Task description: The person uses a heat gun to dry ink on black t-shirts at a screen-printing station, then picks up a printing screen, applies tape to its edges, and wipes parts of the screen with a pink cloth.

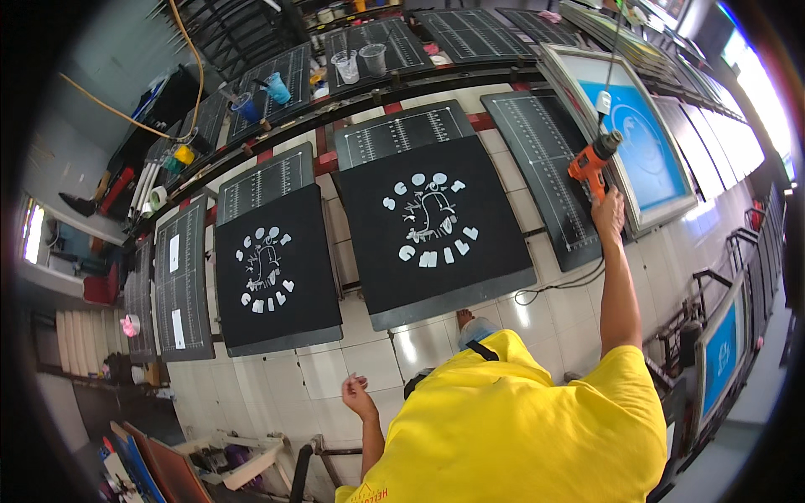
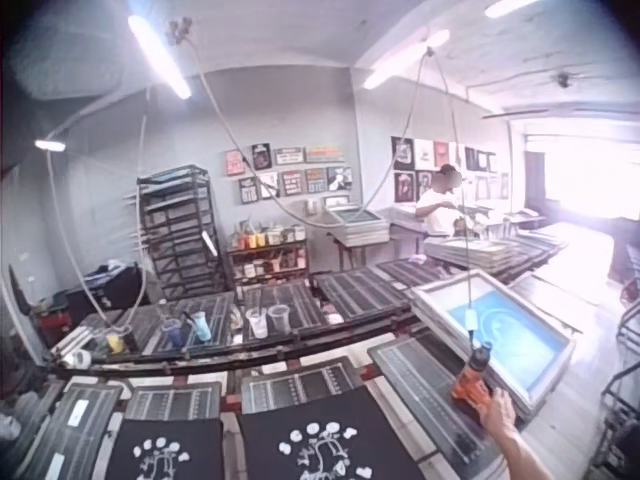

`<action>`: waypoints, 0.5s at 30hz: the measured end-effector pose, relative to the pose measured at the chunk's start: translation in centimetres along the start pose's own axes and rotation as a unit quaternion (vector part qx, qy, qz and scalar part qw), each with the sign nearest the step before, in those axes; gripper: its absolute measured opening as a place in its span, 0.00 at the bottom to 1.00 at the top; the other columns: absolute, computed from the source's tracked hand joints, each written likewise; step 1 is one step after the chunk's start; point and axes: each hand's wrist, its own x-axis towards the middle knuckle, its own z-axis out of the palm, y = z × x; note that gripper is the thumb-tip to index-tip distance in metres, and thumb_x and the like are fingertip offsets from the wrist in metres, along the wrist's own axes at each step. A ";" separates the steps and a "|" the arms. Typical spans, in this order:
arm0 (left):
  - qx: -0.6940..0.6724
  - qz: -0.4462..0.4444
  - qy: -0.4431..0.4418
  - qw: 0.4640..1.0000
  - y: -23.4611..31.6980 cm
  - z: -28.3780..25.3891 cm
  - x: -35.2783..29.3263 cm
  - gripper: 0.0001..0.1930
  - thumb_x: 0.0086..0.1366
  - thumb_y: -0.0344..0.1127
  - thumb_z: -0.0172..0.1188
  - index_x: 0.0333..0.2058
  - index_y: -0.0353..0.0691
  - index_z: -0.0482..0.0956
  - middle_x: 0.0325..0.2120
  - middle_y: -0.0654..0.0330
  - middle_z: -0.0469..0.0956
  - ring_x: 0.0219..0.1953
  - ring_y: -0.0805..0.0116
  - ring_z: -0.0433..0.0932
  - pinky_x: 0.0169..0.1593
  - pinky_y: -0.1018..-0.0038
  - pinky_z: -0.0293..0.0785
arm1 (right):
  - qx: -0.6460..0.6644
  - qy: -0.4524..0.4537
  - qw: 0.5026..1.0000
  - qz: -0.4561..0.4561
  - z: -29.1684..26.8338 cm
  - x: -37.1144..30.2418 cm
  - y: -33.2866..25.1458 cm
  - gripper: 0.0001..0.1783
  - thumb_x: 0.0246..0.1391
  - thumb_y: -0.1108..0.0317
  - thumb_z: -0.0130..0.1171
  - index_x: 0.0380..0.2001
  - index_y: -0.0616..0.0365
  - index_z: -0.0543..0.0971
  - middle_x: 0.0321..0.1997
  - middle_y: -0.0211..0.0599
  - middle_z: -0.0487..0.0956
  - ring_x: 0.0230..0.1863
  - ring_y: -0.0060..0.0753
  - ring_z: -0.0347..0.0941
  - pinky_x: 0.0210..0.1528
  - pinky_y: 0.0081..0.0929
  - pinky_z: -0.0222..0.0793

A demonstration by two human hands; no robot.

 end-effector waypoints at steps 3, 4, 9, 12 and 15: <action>0.060 0.069 0.078 0.993 7.5 4.0 -0.4 0.10 0.72 0.34 0.52 0.42 0.35 0.78 0.26 0.63 0.75 0.26 0.76 0.72 0.31 0.79 0.69 | -0.007 -0.019 1.000 -0.009 1.7 1.4 1.6 0.31 0.57 0.58 0.63 0.58 0.61 0.66 0.52 0.50 0.75 0.54 0.54 0.74 0.53 0.46 0.72; 0.056 0.096 0.092 0.990 9.5 5.0 -0.2 0.09 0.72 0.33 0.52 0.42 0.35 0.78 0.25 0.64 0.74 0.26 0.77 0.71 0.30 0.79 0.68 | 0.011 -0.041 0.999 -0.010 1.9 1.5 1.1 0.29 0.58 0.58 0.62 0.57 0.60 0.66 0.50 0.49 0.76 0.53 0.54 0.74 0.51 0.47 0.72; 0.004 0.165 0.095 0.982 15.1 11.5 1.3 0.08 0.71 0.31 0.52 0.38 0.33 0.77 0.27 0.63 0.73 0.30 0.75 0.72 0.35 0.77 0.71 | 0.017 -0.016 0.997 -0.068 4.6 2.9 2.0 0.28 0.58 0.62 0.62 0.58 0.60 0.67 0.48 0.47 0.77 0.51 0.53 0.74 0.50 0.48 0.71; -0.008 0.195 0.093 0.976 16.3 14.5 3.1 0.07 0.70 0.30 0.52 0.37 0.32 0.76 0.33 0.60 0.74 0.36 0.71 0.74 0.41 0.75 0.72 | 0.009 0.013 0.997 -0.078 5.7 3.5 2.4 0.27 0.59 0.66 0.60 0.59 0.63 0.66 0.49 0.48 0.75 0.51 0.52 0.73 0.51 0.46 0.71; 0.035 0.225 0.074 0.971 16.9 16.6 4.9 0.06 0.69 0.29 0.52 0.36 0.32 0.75 0.37 0.58 0.75 0.40 0.67 0.75 0.46 0.72 0.72 | 0.016 0.007 0.997 -0.078 4.3 2.4 1.0 0.25 0.60 0.68 0.58 0.58 0.65 0.66 0.49 0.50 0.75 0.51 0.53 0.73 0.50 0.47 0.71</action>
